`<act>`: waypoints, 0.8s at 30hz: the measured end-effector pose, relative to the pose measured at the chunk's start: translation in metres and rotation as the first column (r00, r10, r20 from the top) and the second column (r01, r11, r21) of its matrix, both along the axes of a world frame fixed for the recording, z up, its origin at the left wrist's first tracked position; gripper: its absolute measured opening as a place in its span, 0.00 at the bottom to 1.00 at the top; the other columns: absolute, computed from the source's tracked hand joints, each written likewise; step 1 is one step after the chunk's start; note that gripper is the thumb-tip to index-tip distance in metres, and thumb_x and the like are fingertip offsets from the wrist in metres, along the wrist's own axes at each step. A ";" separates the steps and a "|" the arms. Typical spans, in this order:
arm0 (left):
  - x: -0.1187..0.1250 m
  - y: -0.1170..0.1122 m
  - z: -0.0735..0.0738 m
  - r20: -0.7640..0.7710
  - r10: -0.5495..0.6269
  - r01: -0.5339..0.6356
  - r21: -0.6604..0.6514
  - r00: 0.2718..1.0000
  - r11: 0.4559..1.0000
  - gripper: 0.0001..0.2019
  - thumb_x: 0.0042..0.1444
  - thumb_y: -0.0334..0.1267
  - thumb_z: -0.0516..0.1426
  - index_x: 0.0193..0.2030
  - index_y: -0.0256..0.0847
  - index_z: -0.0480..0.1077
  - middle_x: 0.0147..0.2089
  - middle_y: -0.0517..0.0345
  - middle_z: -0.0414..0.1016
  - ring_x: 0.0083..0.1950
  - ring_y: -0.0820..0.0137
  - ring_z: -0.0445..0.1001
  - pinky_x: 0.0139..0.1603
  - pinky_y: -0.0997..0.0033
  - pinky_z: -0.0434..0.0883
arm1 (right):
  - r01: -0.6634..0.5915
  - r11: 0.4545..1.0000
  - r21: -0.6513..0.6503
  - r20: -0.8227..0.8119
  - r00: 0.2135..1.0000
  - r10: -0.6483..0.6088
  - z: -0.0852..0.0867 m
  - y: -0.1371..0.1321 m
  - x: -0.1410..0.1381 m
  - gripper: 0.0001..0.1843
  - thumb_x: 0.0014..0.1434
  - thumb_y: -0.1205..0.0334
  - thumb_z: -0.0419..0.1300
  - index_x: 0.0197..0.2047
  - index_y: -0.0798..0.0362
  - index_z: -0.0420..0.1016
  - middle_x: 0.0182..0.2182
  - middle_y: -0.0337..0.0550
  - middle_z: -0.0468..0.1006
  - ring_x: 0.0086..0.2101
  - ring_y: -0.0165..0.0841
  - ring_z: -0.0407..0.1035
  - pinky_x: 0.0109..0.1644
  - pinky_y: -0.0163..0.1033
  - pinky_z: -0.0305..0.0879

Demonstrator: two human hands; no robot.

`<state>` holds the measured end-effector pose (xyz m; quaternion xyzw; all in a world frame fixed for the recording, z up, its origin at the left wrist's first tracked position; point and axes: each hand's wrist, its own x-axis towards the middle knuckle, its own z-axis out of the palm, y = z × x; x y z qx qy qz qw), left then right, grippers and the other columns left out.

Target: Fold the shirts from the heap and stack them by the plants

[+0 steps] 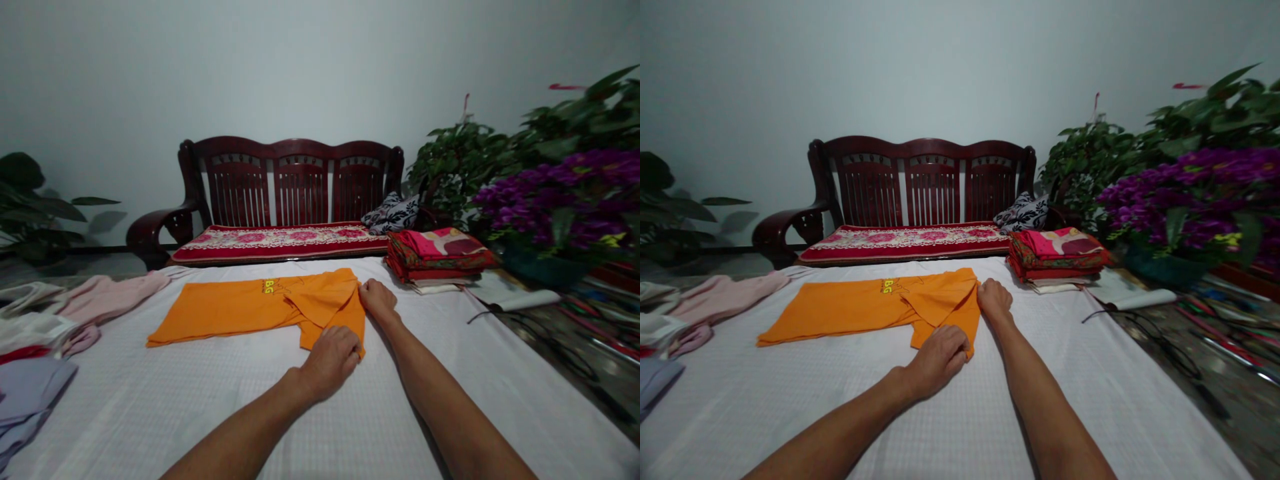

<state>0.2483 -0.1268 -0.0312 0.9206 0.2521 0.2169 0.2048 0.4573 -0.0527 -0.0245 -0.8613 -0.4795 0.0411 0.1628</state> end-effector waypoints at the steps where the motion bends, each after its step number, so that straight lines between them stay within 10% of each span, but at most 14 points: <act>1: 0.000 0.000 0.001 0.004 -0.010 0.010 -0.016 1.000 1.000 0.04 0.63 0.31 0.54 0.38 0.42 0.69 0.41 0.57 0.74 0.46 0.66 0.70 0.49 0.66 0.64 | 0.002 1.000 0.007 0.011 1.000 -0.002 -0.001 0.001 0.000 0.20 0.67 0.54 0.48 0.48 0.53 0.77 0.47 0.55 0.80 0.49 0.45 0.75 0.47 0.45 0.66; 11: -0.012 -0.006 0.012 0.092 -0.092 0.108 -0.185 0.992 0.977 0.08 0.66 0.35 0.51 0.47 0.43 0.71 0.47 0.56 0.77 0.49 0.68 0.73 0.53 0.69 0.69 | -0.031 0.997 0.064 0.125 0.992 0.023 -0.007 0.001 -0.001 0.19 0.67 0.50 0.53 0.53 0.54 0.70 0.49 0.56 0.78 0.49 0.46 0.73 0.50 0.46 0.64; 15: -0.038 -0.003 0.014 -0.021 0.074 -0.076 -0.111 0.997 0.991 0.17 0.69 0.41 0.49 0.59 0.39 0.69 0.60 0.47 0.74 0.62 0.60 0.70 0.65 0.56 0.64 | -0.017 1.000 0.024 0.164 0.986 0.013 -0.008 0.001 0.004 0.19 0.67 0.48 0.53 0.50 0.55 0.71 0.47 0.57 0.79 0.48 0.48 0.74 0.48 0.47 0.64; 20: -0.069 -0.014 0.011 -0.236 -0.098 0.076 -0.102 0.967 0.992 0.29 0.66 0.52 0.52 0.70 0.44 0.60 0.75 0.43 0.53 0.76 0.46 0.47 0.72 0.37 0.51 | -0.028 0.999 0.019 0.143 0.989 0.025 -0.008 0.003 0.008 0.19 0.68 0.46 0.52 0.48 0.53 0.72 0.47 0.57 0.79 0.48 0.47 0.74 0.48 0.47 0.64; 24: -0.078 -0.016 0.006 -0.095 -0.054 0.046 -0.088 0.994 0.995 0.21 0.69 0.46 0.50 0.65 0.44 0.68 0.69 0.49 0.66 0.72 0.56 0.60 0.72 0.47 0.58 | -0.035 0.998 0.044 0.109 0.994 0.030 -0.009 0.002 0.010 0.21 0.68 0.47 0.50 0.49 0.53 0.73 0.47 0.56 0.79 0.48 0.47 0.74 0.47 0.47 0.63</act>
